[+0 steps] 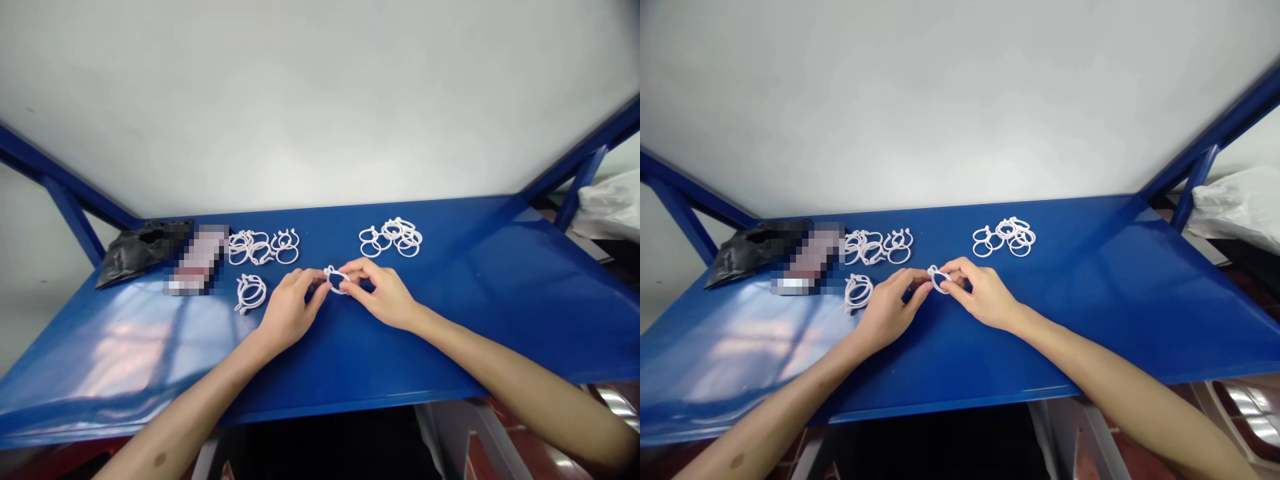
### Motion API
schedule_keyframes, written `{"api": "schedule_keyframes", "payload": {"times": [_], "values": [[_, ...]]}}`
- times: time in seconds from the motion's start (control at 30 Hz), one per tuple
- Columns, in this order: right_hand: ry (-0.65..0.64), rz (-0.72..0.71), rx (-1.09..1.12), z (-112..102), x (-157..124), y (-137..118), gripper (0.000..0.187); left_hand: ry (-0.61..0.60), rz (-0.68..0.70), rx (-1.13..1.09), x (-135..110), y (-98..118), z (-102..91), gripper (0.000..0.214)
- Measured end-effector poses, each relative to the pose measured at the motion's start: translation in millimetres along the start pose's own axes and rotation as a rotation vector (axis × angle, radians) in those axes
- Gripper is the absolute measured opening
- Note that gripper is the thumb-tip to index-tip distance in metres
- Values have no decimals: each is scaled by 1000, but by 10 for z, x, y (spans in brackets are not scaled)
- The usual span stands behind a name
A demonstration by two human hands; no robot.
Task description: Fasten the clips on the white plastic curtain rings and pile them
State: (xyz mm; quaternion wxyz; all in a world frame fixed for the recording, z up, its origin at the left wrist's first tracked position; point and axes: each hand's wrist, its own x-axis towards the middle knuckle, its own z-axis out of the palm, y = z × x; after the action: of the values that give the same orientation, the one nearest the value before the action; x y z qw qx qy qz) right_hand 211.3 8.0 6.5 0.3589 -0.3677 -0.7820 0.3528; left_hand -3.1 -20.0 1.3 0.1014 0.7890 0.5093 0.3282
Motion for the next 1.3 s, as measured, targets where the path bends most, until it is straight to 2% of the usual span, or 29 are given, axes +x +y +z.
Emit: {"api": "schedule_keyframes", "payload": {"times": [0.1, 0.27, 0.57, 1.03, 1.3], "values": [[-17, -14, 2, 3, -8, 17, 18, -45, -53, -90, 20, -8, -1, 15], [-41, -54, -45, -5, -23, 8, 14, -42, 16, -160, 20, -19, -3, 20], [-56, -186, -88, 20, -62, -88, 13, 36, 159, -145, -76, -60, 20, 23], [41, -244, -179, 111, -54, -37, 15, 98, 177, -59, -54, -68, 25, 15], [-39, -353, -194, 108, -81, -24, 17, 95, 293, -27, -107, -94, 45, 20]]}}
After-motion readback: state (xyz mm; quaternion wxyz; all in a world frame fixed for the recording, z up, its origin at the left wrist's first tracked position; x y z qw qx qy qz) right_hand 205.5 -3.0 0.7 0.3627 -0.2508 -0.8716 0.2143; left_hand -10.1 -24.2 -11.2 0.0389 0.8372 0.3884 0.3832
